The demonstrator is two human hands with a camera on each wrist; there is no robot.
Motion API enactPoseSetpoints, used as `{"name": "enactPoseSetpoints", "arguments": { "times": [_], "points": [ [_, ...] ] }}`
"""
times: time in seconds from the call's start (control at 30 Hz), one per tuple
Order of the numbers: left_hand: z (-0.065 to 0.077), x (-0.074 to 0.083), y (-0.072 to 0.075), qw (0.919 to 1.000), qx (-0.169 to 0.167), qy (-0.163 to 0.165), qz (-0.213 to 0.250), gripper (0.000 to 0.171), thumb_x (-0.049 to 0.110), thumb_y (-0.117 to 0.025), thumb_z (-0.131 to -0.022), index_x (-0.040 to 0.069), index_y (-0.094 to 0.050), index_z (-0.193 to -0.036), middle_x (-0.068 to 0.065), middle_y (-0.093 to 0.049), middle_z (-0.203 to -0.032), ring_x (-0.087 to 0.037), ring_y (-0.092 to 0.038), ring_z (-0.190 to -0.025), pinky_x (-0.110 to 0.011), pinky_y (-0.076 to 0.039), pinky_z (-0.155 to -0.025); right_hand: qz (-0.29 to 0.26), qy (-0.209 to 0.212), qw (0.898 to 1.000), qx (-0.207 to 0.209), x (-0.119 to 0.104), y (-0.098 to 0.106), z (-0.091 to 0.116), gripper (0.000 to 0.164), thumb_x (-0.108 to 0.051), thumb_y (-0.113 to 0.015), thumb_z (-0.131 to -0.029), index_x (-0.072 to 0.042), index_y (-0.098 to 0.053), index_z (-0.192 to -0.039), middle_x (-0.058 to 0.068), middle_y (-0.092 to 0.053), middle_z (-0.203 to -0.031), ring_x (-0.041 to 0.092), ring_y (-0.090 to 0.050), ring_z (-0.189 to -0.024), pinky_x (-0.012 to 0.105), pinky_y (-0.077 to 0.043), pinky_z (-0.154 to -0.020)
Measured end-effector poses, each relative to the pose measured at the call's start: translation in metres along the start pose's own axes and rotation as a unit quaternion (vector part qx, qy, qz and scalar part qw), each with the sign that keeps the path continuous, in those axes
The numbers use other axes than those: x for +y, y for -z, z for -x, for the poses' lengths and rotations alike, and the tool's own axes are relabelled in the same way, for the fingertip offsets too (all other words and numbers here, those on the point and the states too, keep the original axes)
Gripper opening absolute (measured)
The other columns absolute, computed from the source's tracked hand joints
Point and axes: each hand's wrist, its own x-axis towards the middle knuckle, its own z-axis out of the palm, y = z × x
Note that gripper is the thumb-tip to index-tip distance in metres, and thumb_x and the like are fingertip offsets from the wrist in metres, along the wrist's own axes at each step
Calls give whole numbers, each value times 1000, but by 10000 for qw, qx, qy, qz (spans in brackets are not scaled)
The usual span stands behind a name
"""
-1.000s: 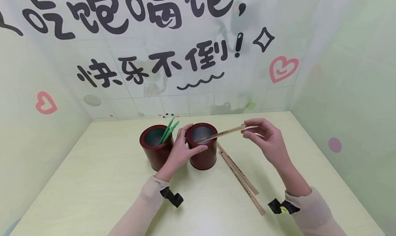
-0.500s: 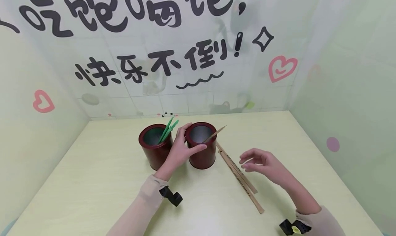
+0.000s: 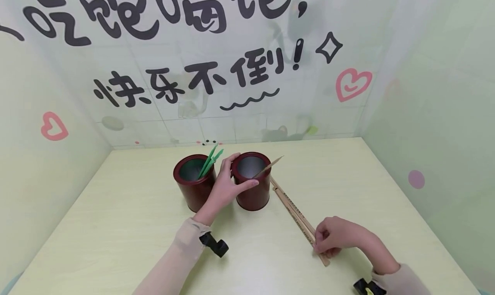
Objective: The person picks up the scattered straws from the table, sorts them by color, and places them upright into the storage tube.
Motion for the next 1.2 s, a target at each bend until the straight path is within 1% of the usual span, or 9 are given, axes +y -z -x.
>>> {"name": "enactPoseSetpoints", "arguments": {
  "times": [0.23,0.37,0.5,0.7,0.83,0.93,1.03,1.1,1.2],
  "points": [
    [0,1,-1,10000,1,-22,0,93,35,-84,-79,12,-30,-152,-12,-37,-149,-30,-46,-133,-50,-48,-108,1097,-285,9928,380,-10,-9,-3,23,-18,-81,-79,-13,-62,-68,-6,-55,-57,7,-49,-51,20,-40,-47],
    [0,1,-1,10000,-2,-42,-3,93,35,-84,-79,12,-30,-151,-12,-37,-149,-30,-46,-133,-50,-49,-107,1446,-252,9878,517,-10,-10,-2,19,-11,-76,-80,-15,-61,-69,-8,-52,-57,6,-46,-51,21,-37,-48],
    [0,1,-1,10000,13,-41,-17,93,35,-84,-79,12,-30,-151,-12,-37,-149,-30,-46,-133,-50,-49,-107,1787,-189,9794,926,-8,-6,1,15,-13,-71,-83,-17,-60,-73,-9,-53,-64,3,-44,-55,20,-37,-51],
    [0,0,-1,10000,-2,-19,-48,94,37,-84,-79,14,-29,-152,-11,-37,-150,-29,-46,-133,-50,-49,-107,1530,174,9710,1828,-8,14,11,4,-12,-65,-89,-11,-62,-85,-4,-62,-75,1,-51,-61,21,-46,-53],
    [1,0,-1,10000,-6,-12,-56,94,37,-84,-79,14,-29,-152,-10,-36,-150,-29,-46,-133,-49,-49,-107,1072,528,9526,2799,-11,32,19,6,-7,-63,-94,-2,-65,-95,0,-66,-78,1,-60,-65,24,-56,-57],
    [1,0,-1,10000,12,5,-58,94,36,-84,-79,14,-29,-152,-10,-37,-150,-29,-46,-133,-49,-49,-107,578,884,9242,3670,-14,42,23,10,-4,-62,-96,3,-65,-101,-8,-69,-80,-1,-64,-70,20,-59,-62],
    [1,0,-1,10000,18,15,-58,94,35,-85,-79,15,-29,-152,-10,-37,-150,-29,-46,-133,-49,-48,-108,-544,1517,8760,4547,-19,49,23,9,1,-62,-95,2,-67,-102,-14,-71,-80,-2,-68,-71,16,-59,-64],
    [1,0,-1,10000,10,9,-60,94,36,-84,-79,15,-29,-152,-10,-37,-150,-29,-46,-133,-49,-48,-107,-1551,2166,8258,4971,-24,51,23,10,5,-62,-94,1,-68,-101,-10,-73,-82,1,-70,-73,16,-59,-65],
    [1,0,-1,10000,3,2,-59,94,37,-84,-79,15,-29,-152,-10,-37,-150,-29,-46,-133,-50,-49,-107,-2743,3230,7389,5238,-37,55,23,14,12,-59,-92,3,-68,-98,2,-74,-84,10,-72,-75,19,-60,-65]
  ]
}}
